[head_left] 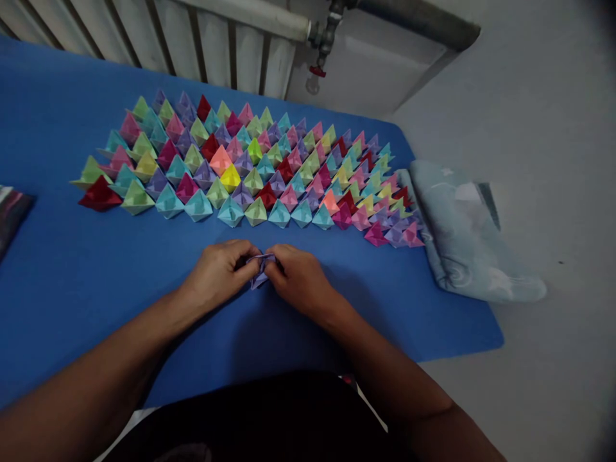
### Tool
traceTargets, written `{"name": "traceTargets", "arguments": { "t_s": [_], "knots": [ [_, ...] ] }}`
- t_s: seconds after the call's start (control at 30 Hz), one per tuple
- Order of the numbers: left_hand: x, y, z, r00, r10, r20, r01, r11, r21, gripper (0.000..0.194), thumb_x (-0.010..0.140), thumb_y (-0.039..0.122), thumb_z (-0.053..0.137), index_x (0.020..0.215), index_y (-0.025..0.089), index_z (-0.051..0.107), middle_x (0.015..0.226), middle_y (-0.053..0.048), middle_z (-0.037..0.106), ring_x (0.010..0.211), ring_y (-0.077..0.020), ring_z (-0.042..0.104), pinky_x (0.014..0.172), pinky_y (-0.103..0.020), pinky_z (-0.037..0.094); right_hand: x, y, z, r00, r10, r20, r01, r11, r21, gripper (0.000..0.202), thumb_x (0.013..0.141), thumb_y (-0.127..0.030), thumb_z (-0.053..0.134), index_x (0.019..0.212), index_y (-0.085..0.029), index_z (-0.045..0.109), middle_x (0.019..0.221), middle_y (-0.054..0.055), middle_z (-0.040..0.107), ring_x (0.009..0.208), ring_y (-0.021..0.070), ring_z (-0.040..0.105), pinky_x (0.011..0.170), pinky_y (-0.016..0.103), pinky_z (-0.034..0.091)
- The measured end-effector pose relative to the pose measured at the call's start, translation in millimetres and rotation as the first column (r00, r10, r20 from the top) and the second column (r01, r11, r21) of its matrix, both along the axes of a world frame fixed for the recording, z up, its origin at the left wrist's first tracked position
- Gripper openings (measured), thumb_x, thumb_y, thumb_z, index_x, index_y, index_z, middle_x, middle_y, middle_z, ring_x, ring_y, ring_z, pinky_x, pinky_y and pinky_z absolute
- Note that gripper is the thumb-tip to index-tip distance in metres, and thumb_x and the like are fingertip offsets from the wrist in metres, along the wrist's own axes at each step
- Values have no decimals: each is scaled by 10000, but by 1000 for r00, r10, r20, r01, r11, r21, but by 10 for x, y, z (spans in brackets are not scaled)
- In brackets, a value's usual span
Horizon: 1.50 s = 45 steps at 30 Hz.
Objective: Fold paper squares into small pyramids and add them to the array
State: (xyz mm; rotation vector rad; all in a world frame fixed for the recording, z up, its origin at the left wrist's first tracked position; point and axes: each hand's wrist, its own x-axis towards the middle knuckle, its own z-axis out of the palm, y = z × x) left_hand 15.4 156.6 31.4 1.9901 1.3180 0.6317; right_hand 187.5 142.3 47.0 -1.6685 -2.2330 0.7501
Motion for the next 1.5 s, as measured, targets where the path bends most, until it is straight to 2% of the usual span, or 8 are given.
{"name": "traceTargets", "arguments": {
  "t_s": [0.37, 0.7, 0.83, 0.97, 1.03, 1.17, 1.3, 1.5],
  "knots": [
    [13, -22, 12, 999, 18, 30, -20, 998, 64, 189, 841, 291, 491, 744, 201, 626, 725, -1, 654, 680, -139, 599, 640, -256, 431, -11, 1, 21, 999, 3, -39, -2, 1000, 18, 129, 924, -174, 508, 838, -176, 606, 809, 18, 626, 733, 136, 537, 671, 261, 337],
    [-39, 35, 39, 989, 44, 142, -22, 989, -149, 248, 796, 398, 532, 850, 192, 658, 698, -5, 647, 603, -143, 572, 573, -258, 433, 42, 39, -12, 999, -22, 36, 21, 999, 37, 159, 877, -153, 519, 724, -183, 551, 715, -4, 566, 638, 121, 445, 614, 266, 269],
    [-133, 59, 99, 994, -57, 92, 67, 991, -115, 152, 753, 310, 542, 770, 192, 636, 659, 14, 587, 554, -112, 511, 531, -235, 391, 37, 37, -28, 999, -20, 25, 19, 999, 33, 150, 865, -161, 538, 717, -183, 549, 693, -12, 551, 617, 115, 426, 602, 266, 258],
    [-205, 69, 125, 982, -180, 51, 184, 978, -101, 134, 759, 260, 543, 809, 199, 652, 708, 14, 584, 595, -109, 536, 565, -229, 407, 83, 35, -37, 990, -53, -133, 54, 999, 2, 20, 845, -181, 575, 863, -180, 584, 690, -31, 552, 623, 114, 465, 610, 242, 315],
    [-220, 70, 128, 974, -227, 11, 227, 969, -100, 159, 763, 252, 542, 852, 210, 667, 720, 20, 579, 614, -110, 546, 581, -226, 412, 146, 27, -36, 972, -67, -227, 70, 998, 6, 74, 826, -174, 589, 899, -183, 584, 709, -35, 558, 634, 111, 483, 627, 232, 352],
    [-213, 53, 142, 959, -281, -50, 273, 955, -116, 173, 789, 280, 554, 903, 226, 672, 764, 24, 582, 637, -107, 547, 607, -222, 414, 275, -25, -33, 944, 75, -320, -60, 997, 55, 120, 795, -100, 575, 863, -192, 611, 800, -22, 568, 688, 103, 515, 677, 223, 392],
    [-174, 21, 154, 935, -337, -111, 327, 940, -100, 122, 801, 295, 581, 857, 213, 652, 814, 8, 588, 693, -125, 564, 633, -234, 408, 306, -83, -51, 938, 251, -238, -247, 968, 48, 195, 811, -106, 583, 968, -206, 644, 879, 1, 575, 796, 130, 543, 722, 239, 401],
    [-126, -35, 107, 920, -333, -205, 325, 943, -74, 114, 840, 309, 584, 839, 202, 622, 860, -5, 562, 695, -130, 554, 627, -248, 392, 265, -106, -91, 957, 270, -107, -268, 963, 33, 97, 853, -168, 599, 919, -207, 659, 883, 10, 576, 831, 142, 529, 713, 243, 373]
  ]
}}
